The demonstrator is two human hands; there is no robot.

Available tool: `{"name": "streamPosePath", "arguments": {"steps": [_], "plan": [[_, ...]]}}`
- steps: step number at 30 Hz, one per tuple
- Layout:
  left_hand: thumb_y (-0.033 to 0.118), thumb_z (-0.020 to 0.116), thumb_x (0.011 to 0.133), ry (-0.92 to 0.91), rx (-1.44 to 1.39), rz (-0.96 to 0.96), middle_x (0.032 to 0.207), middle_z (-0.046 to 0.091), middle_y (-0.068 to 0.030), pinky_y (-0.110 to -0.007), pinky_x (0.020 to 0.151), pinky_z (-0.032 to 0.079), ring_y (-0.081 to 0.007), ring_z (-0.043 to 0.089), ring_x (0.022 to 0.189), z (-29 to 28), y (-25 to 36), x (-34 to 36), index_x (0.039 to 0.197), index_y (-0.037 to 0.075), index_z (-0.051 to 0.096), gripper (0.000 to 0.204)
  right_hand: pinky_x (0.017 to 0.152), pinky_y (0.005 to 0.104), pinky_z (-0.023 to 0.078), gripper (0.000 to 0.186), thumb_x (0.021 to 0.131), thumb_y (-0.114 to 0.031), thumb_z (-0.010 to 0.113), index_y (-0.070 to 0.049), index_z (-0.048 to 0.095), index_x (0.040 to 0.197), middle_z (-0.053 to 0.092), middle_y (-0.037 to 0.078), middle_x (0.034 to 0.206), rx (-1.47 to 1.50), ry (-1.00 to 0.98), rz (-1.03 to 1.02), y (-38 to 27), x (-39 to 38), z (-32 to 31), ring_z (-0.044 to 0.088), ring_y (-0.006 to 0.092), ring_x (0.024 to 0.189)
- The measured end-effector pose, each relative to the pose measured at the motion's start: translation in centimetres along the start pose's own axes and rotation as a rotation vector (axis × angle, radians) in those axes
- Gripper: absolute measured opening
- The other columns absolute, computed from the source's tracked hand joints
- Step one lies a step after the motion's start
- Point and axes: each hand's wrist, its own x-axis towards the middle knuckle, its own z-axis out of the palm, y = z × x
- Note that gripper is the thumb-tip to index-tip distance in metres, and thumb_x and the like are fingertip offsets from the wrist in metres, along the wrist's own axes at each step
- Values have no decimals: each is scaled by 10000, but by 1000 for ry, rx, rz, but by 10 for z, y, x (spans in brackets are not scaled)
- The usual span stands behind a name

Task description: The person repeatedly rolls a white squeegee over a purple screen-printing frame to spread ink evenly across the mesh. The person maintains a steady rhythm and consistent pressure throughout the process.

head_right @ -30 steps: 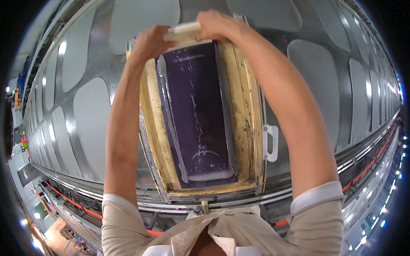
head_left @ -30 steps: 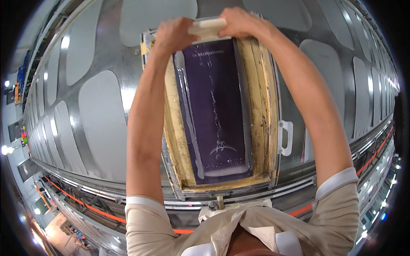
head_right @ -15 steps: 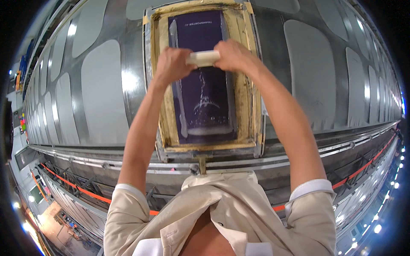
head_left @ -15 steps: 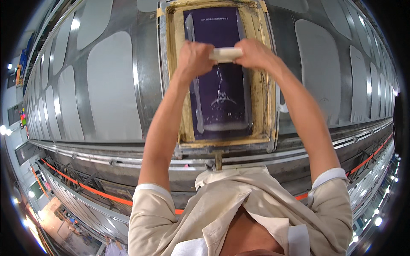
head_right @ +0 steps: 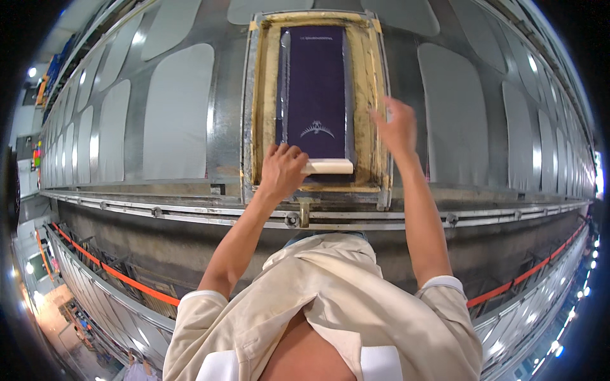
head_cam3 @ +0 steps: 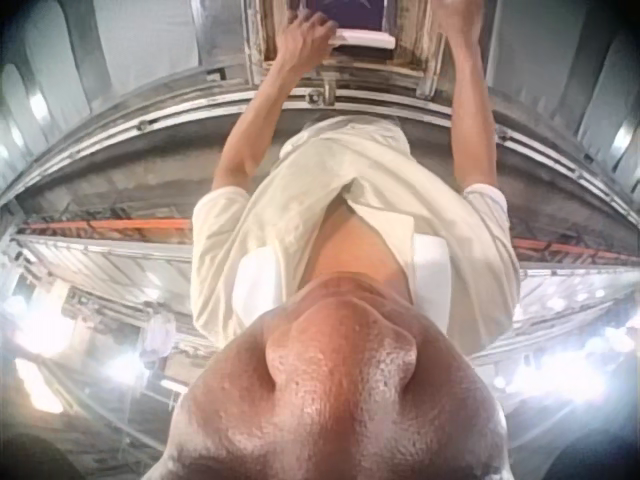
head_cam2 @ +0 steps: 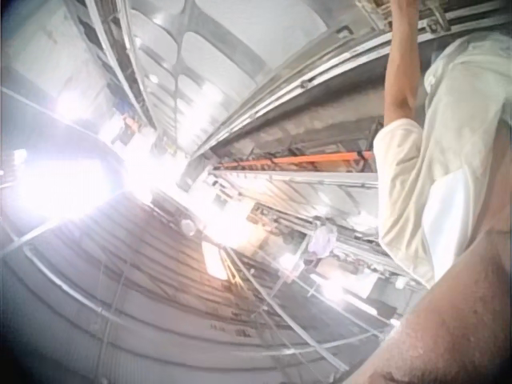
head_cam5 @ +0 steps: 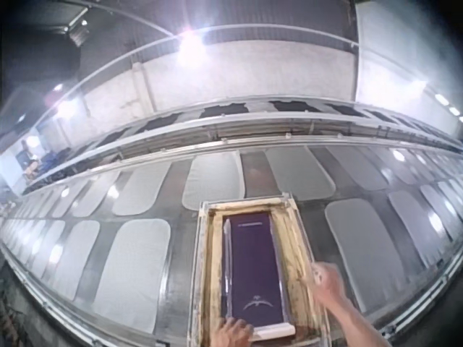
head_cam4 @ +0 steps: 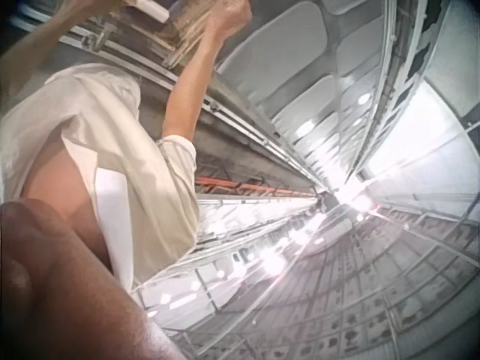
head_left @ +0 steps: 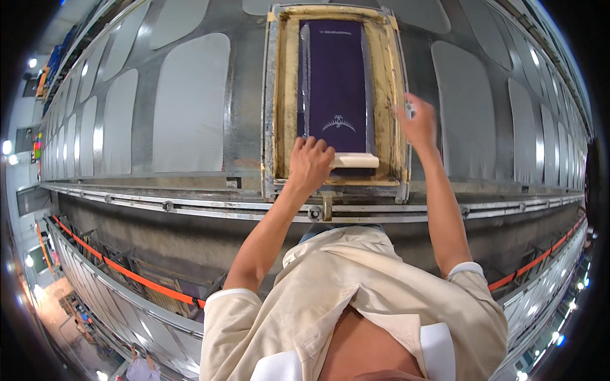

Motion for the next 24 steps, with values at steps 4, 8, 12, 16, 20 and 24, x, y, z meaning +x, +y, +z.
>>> {"name": "streamPosePath", "arguments": {"steps": [4,8,12,16,20,24], "plan": [[141,766,673,20,-13,58,977,687,-37,-406,913,447,-236,632,987,18,-5,-8,916,109,723,249,847,482,521,338,983,-390,659,-66,696,1072,741,161,1006,66,-85,543,86,19,37,691,382,952],[153,760,675,-16,-21,47,959,680,-32,-397,916,437,-235,634,989,17,-4,-13,906,117,722,237,776,434,519,310,996,-347,653,-43,687,948,731,161,915,76,104,320,101,4,45,696,354,883],[146,794,671,24,-96,-16,996,695,-23,-395,925,437,-234,635,1020,3,-17,-23,958,122,728,296,740,410,521,293,976,-320,691,-31,693,931,727,145,873,54,35,417,51,36,11,699,279,816],[154,799,683,16,-65,-112,999,695,-15,-395,939,446,-238,636,1036,-31,-71,-57,990,136,733,314,746,386,531,287,977,-314,697,-31,686,937,713,124,844,183,163,234,-20,32,49,703,249,813],[214,832,716,-9,22,-173,1014,713,4,-406,945,459,-230,650,1050,-68,-186,-110,1005,170,750,304,751,395,537,240,968,-278,702,-39,682,947,713,138,880,299,238,221,-128,16,147,714,297,843],[203,863,718,68,29,-137,998,747,11,-397,911,468,-232,679,978,-119,-307,-180,996,173,759,298,724,428,528,210,961,-255,696,-51,656,933,722,161,874,427,163,278,-271,13,223,709,343,818]]}}
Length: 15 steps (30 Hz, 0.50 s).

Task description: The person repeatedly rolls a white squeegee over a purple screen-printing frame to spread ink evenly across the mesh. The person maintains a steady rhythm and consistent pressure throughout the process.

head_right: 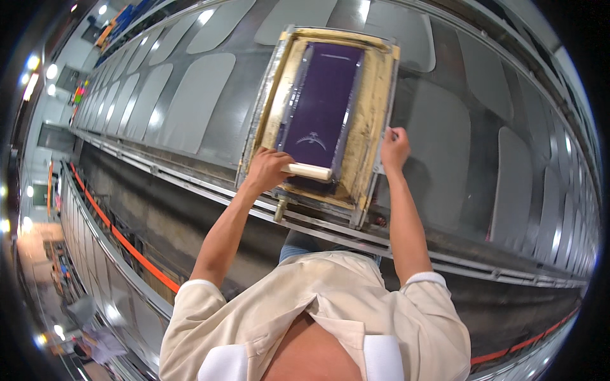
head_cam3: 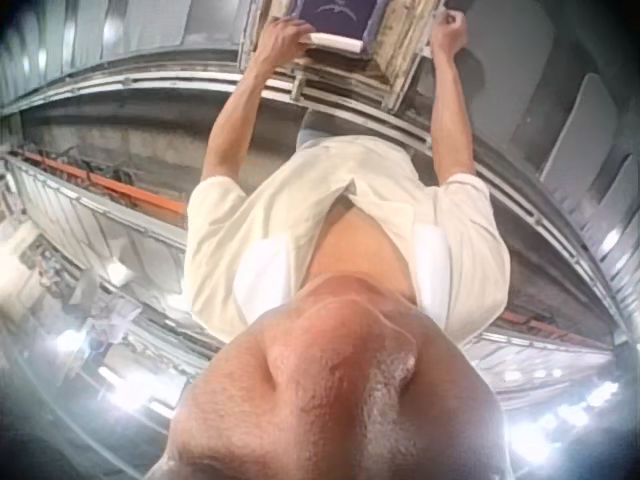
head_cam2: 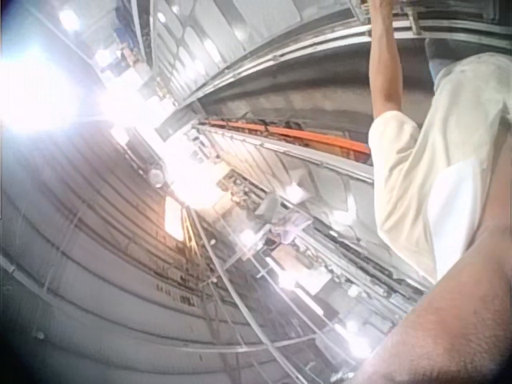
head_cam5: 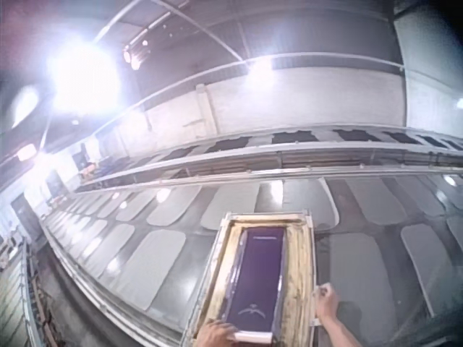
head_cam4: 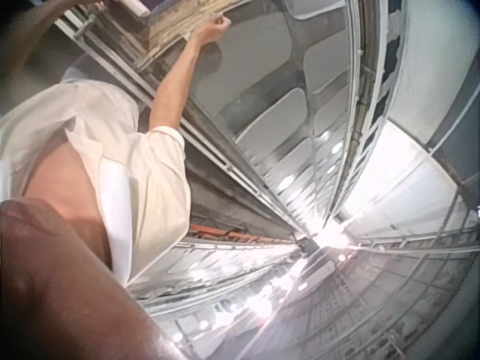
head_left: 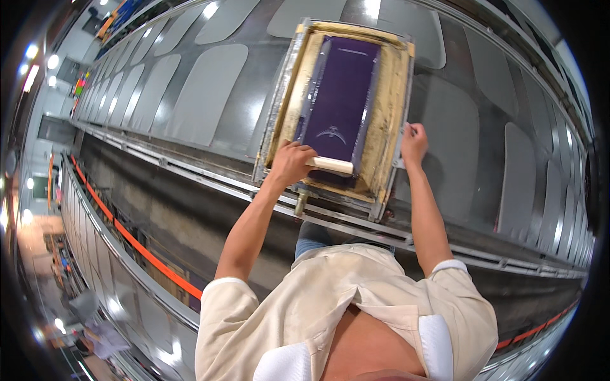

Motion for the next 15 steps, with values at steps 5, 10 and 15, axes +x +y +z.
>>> {"name": "streamPosePath", "arguments": {"steps": [5,10,15], "plan": [[130,844,695,39,-14,42,1000,753,7,-386,871,469,-237,682,923,-29,-61,-46,1005,161,755,324,720,447,524,243,960,-286,689,-53,642,909,723,158,856,28,15,53,-40,-23,63,705,365,806],[16,747,642,8,7,184,1102,727,18,-400,846,472,-222,647,923,-25,-89,-80,1033,146,719,412,730,458,525,256,964,-309,676,-59,643,918,721,164,855,-56,8,119,-57,-31,71,702,387,814],[-7,703,647,75,-12,240,1087,718,12,-400,829,461,-234,630,894,-6,-98,-65,1027,137,689,406,738,474,525,259,958,-318,676,-62,651,927,716,189,864,-176,8,138,-54,-22,73,700,410,842]]}}
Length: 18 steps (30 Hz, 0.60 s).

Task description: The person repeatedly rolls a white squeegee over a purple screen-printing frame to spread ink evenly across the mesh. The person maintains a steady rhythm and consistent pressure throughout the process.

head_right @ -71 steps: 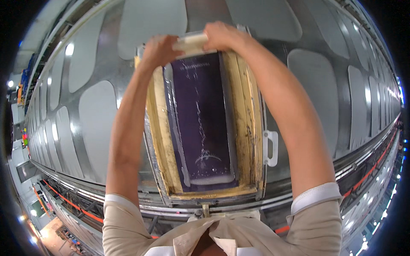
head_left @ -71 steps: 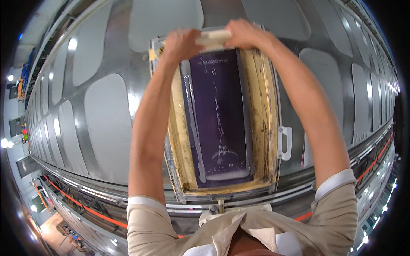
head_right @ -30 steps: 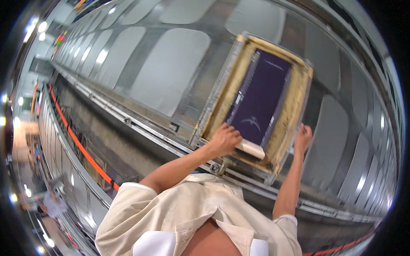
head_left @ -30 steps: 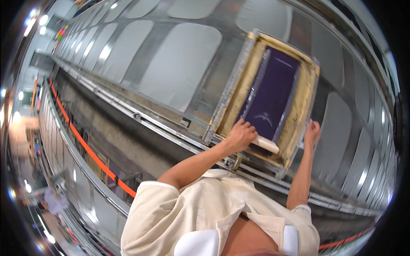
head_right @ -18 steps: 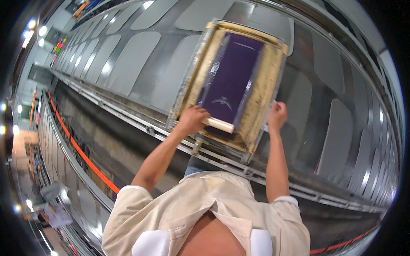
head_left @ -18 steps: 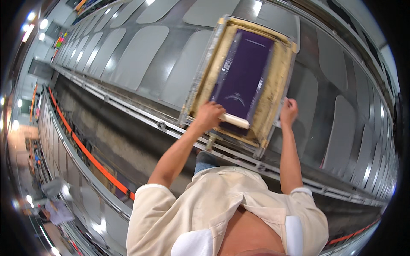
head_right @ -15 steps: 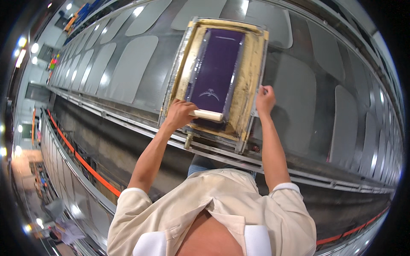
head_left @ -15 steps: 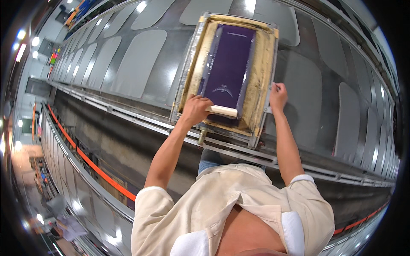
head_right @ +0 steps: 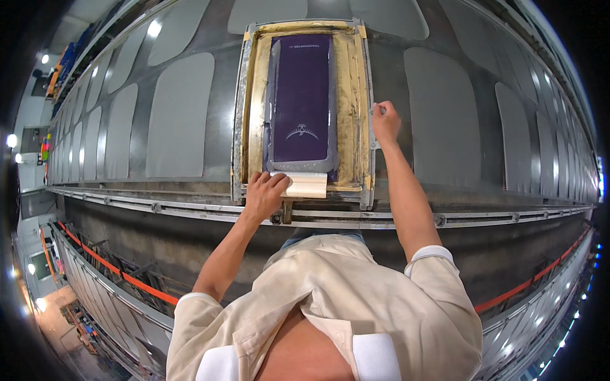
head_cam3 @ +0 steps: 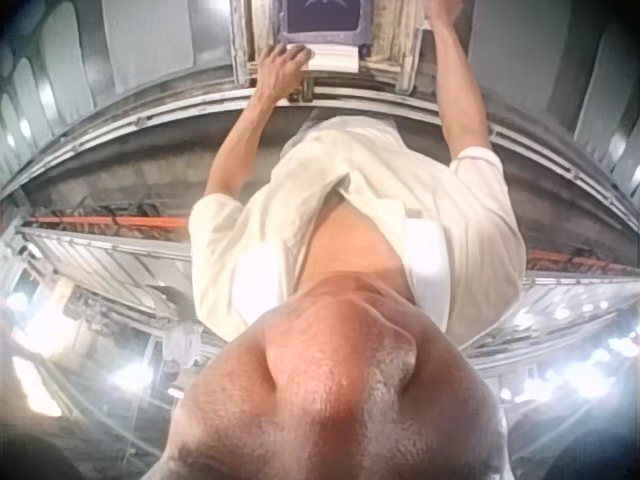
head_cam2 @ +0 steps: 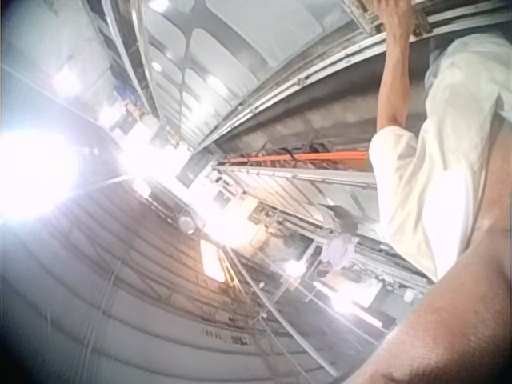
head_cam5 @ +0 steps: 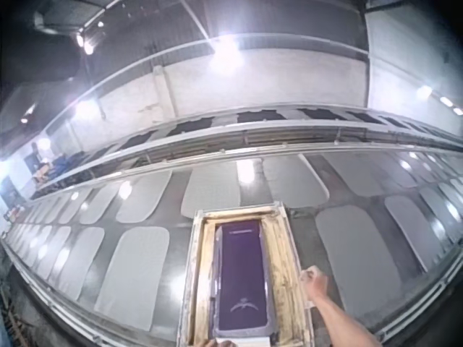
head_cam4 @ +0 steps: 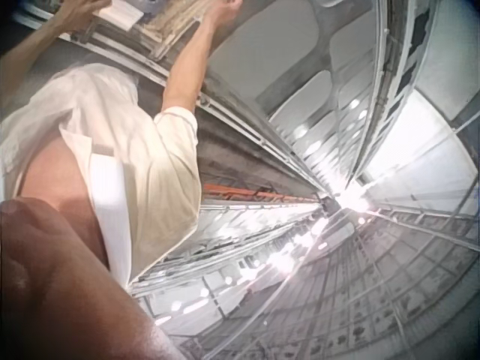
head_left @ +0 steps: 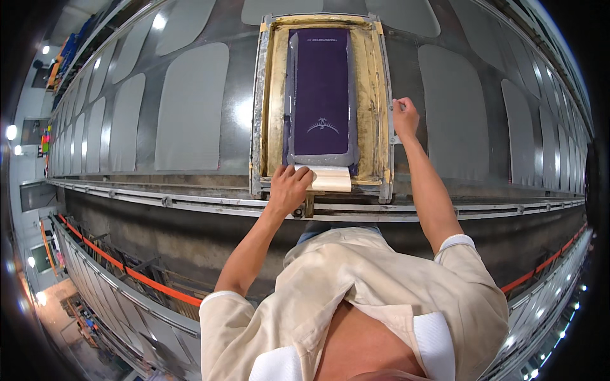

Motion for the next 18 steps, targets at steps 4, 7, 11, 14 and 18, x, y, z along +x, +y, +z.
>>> {"name": "streamPosePath", "arguments": {"steps": [4,7,11,14,18], "plan": [[-14,681,669,45,6,28,1076,721,-1,-405,830,459,-234,640,912,10,-39,63,1025,125,677,382,750,481,526,248,948,-317,682,-70,663,928,717,191,863,-94,-56,43,2,4,-3,699,412,852],[-14,676,688,54,41,44,1078,730,-5,-405,849,464,-239,651,919,23,-88,130,1024,122,685,362,779,470,533,243,944,-320,687,-77,679,961,725,174,904,-217,-217,45,-5,15,-10,700,396,895],[12,700,697,93,78,91,1053,737,-3,-405,856,475,-237,663,920,46,-165,248,1007,153,708,341,855,447,542,294,929,-325,720,-73,701,1081,720,154,1081,-120,-344,-163,-52,79,-7,690,354,1030],[76,759,728,118,134,102,1011,745,1,-415,866,486,-242,674,924,64,-215,330,1000,162,743,285,904,441,538,397,907,-326,761,-63,686,1195,687,151,1202,46,-397,-454,-116,136,26,669,325,1105],[289,837,788,-90,-15,-27,790,734,-86,-460,823,528,-305,720,809,28,-233,400,961,158,776,226,906,464,539,427,858,-323,778,-71,685,1190,716,172,1152,-88,-659,-627,-172,209,75,677,351,1100]]}}
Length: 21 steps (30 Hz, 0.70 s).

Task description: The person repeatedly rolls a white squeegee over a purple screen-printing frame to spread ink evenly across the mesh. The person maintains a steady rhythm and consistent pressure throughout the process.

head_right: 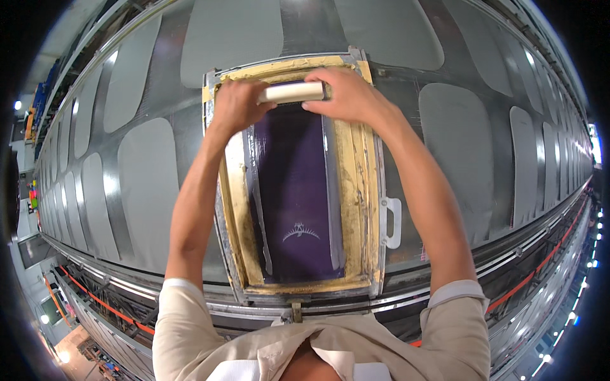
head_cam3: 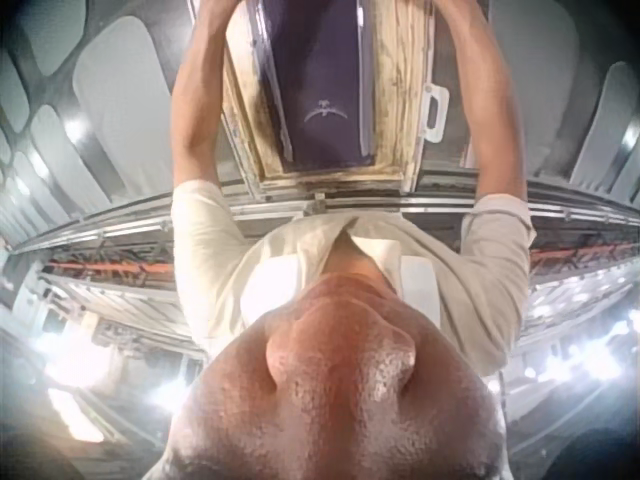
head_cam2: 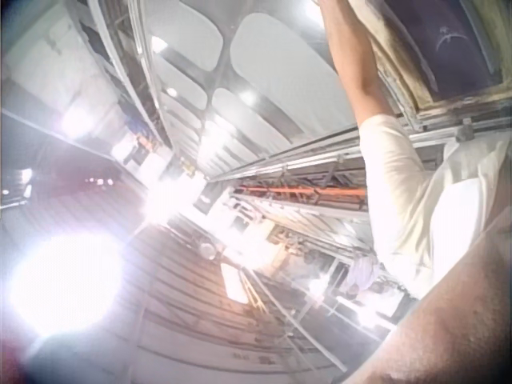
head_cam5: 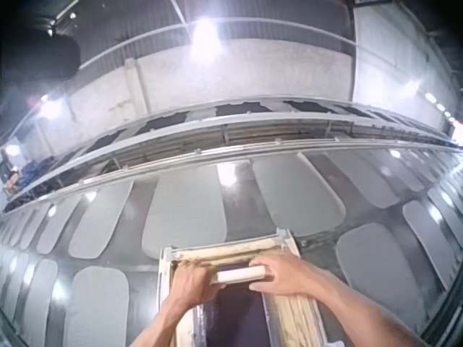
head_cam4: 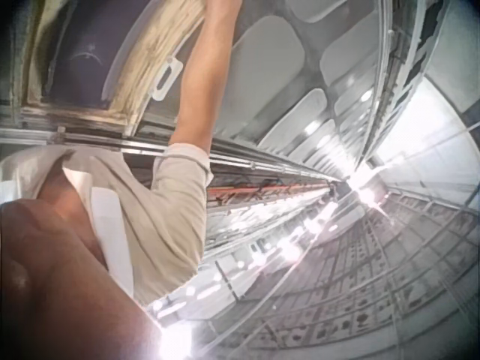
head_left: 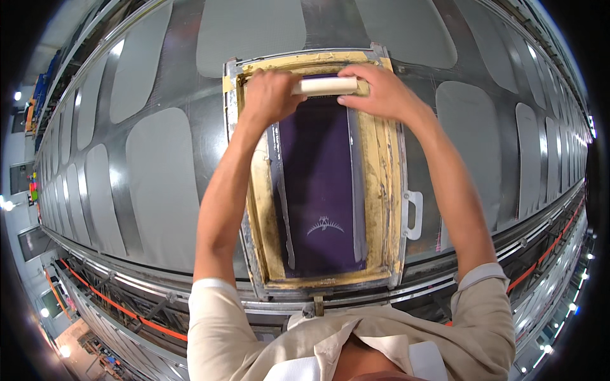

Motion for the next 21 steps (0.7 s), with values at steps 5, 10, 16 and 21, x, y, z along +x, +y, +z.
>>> {"name": "streamPosePath", "arguments": {"steps": [5,10,16,21], "plan": [[328,877,744,-138,16,-85,883,767,-138,-460,776,575,-344,739,847,-2,-22,55,1103,129,788,420,838,458,557,357,836,-267,792,-55,722,1115,749,192,916,-156,-244,155,21,83,0,726,364,901],[376,878,719,-102,-54,-118,890,775,-119,-449,786,585,-340,739,840,9,-23,47,1100,173,796,439,791,444,577,309,823,-292,815,-52,754,1007,754,184,874,-323,-191,174,33,85,21,738,350,862],[330,874,698,-83,-51,-43,830,756,-117,-459,762,576,-338,734,829,11,15,-32,976,173,798,328,788,457,581,279,805,-281,828,-57,765,959,747,187,859,-281,-219,107,8,7,56,736,363,844],[241,882,706,-104,-136,-37,775,734,-117,-454,760,547,-333,717,751,5,88,-173,907,136,777,250,809,469,574,202,768,-185,825,-66,747,912,736,180,864,-178,-212,102,-71,-129,89,719,377,864]]}}
